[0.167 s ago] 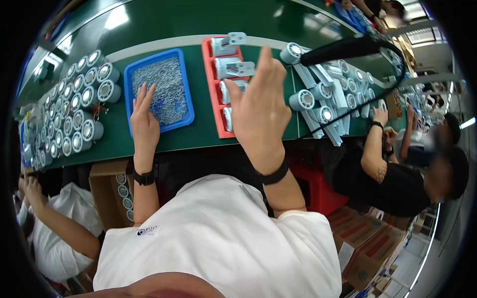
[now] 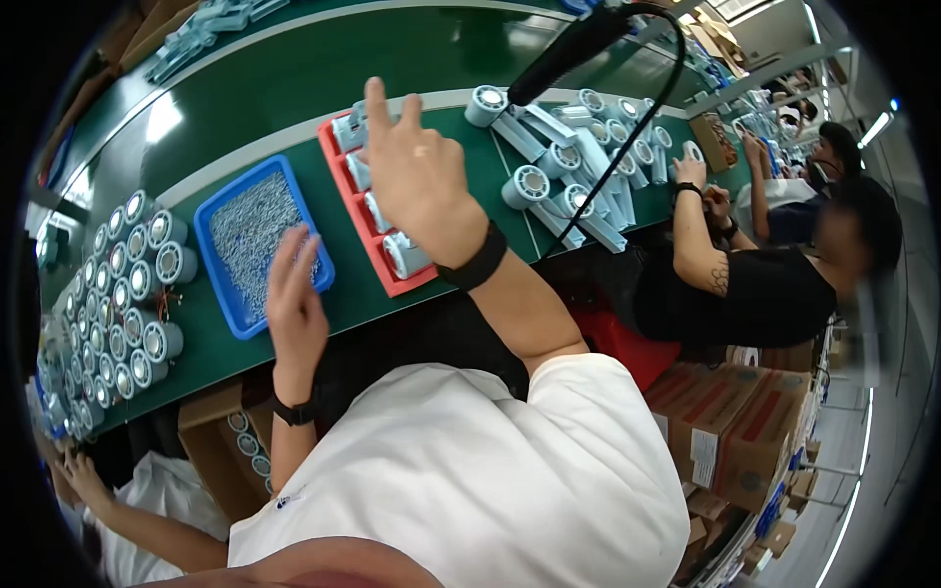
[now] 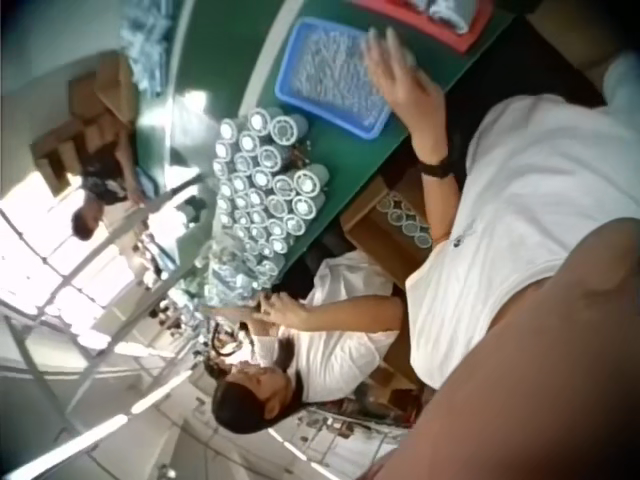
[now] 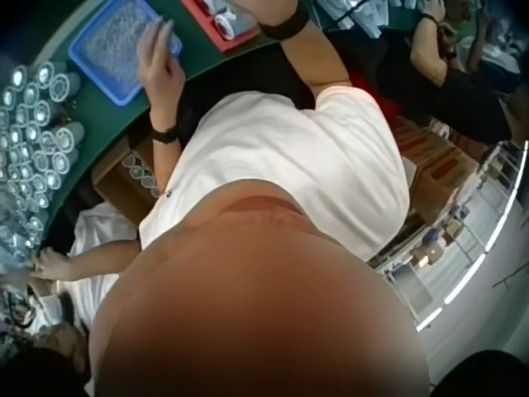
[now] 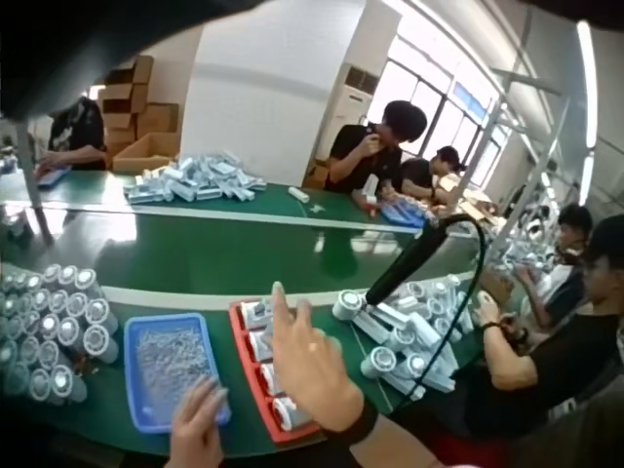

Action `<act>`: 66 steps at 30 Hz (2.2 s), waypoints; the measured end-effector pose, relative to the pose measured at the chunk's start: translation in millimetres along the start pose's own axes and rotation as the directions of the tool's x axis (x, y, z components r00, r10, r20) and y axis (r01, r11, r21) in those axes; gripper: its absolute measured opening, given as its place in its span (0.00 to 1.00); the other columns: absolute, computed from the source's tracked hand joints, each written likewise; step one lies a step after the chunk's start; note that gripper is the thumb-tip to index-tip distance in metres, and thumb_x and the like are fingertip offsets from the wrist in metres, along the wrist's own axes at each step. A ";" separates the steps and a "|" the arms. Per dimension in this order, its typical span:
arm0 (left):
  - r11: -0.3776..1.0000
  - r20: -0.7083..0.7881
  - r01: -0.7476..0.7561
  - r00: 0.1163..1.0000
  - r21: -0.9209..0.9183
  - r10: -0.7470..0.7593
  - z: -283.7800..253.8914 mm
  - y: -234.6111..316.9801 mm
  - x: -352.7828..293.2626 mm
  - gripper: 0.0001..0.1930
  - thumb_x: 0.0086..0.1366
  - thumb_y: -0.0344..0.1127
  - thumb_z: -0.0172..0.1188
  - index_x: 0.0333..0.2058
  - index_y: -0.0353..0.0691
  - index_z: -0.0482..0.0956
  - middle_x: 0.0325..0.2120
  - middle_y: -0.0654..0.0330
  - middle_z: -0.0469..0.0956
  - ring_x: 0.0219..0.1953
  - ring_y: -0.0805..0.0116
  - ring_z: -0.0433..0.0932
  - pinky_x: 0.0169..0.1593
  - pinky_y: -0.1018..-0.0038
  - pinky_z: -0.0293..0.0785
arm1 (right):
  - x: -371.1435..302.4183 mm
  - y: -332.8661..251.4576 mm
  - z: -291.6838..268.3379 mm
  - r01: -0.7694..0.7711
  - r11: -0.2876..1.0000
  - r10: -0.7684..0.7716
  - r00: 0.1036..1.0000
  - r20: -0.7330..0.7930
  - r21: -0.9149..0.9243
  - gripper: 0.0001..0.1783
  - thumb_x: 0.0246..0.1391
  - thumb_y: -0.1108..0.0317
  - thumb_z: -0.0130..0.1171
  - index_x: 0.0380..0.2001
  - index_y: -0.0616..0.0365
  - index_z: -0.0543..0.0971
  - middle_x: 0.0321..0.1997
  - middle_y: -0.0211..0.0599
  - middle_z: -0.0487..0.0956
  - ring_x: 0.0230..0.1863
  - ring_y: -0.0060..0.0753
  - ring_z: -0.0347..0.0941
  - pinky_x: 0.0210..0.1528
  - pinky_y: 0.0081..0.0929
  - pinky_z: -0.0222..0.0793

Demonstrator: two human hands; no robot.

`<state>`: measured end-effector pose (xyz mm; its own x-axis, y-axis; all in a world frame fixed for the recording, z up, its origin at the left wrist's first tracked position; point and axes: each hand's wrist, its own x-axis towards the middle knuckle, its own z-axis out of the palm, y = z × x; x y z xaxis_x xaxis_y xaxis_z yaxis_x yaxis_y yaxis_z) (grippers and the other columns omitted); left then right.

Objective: Manually assemble plastic housings onto electronic components and fasten them using an electric screwdriver at an industrial workstation.

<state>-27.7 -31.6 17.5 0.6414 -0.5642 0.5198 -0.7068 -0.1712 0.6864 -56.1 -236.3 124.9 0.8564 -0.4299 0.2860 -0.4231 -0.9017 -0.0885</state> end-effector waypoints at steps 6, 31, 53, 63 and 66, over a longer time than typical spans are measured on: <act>0.987 0.163 -0.158 0.974 -0.022 0.160 64.1 42.7 1.7 0.23 0.57 0.22 0.65 0.53 0.36 0.76 0.53 0.50 0.73 0.50 0.46 0.76 0.53 0.55 0.72 | 12.3 -17.0 6.5 0.023 0.999 -0.024 1.000 0.012 0.024 0.24 0.61 0.60 0.61 0.56 0.56 0.70 0.46 0.52 0.75 0.32 0.53 0.83 0.28 0.41 0.79; 0.998 0.039 0.034 0.999 -0.054 -0.032 74.4 32.7 -23.7 0.29 0.54 0.34 0.76 0.52 0.37 0.74 0.50 0.49 0.73 0.42 0.54 0.80 0.39 0.65 0.76 | -31.5 95.0 -43.7 0.130 0.738 0.137 0.932 -0.336 0.662 0.16 0.62 0.63 0.63 0.49 0.59 0.78 0.34 0.39 0.80 0.31 0.28 0.74 0.37 0.26 0.71; 0.989 0.148 -0.143 0.980 0.041 0.136 64.6 32.3 -10.8 0.17 0.52 0.30 0.72 0.42 0.37 0.84 0.48 0.52 0.80 0.51 0.45 0.76 0.54 0.57 0.73 | -44.3 440.1 -292.1 -0.389 0.879 0.056 0.658 -0.751 -0.275 0.27 0.65 0.48 0.58 0.58 0.54 0.78 0.44 0.42 0.86 0.44 0.39 0.82 0.46 0.34 0.75; 0.979 0.255 -0.111 0.965 0.169 0.065 75.6 36.3 -12.7 0.16 0.49 0.29 0.70 0.40 0.38 0.85 0.41 0.54 0.81 0.44 0.48 0.77 0.48 0.59 0.75 | 91.6 675.9 -111.6 -0.522 0.849 0.222 0.215 -0.951 0.080 0.23 0.62 0.51 0.58 0.51 0.56 0.80 0.47 0.51 0.84 0.49 0.60 0.79 0.51 0.49 0.73; 0.970 0.254 -0.125 0.965 0.210 0.069 79.3 34.4 -18.5 0.17 0.47 0.30 0.69 0.40 0.39 0.85 0.40 0.56 0.82 0.42 0.51 0.78 0.44 0.61 0.77 | 73.8 706.4 -66.7 -0.607 0.745 0.354 0.008 -0.935 0.277 0.17 0.62 0.60 0.57 0.49 0.58 0.80 0.47 0.54 0.83 0.48 0.62 0.79 0.49 0.51 0.74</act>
<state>-87.5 -91.1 -8.8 0.4942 -0.7616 0.4192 -0.8280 -0.2655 0.4939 -311.5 -901.9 147.1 -0.4195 -0.2805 0.8633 -0.7532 -0.4233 -0.5035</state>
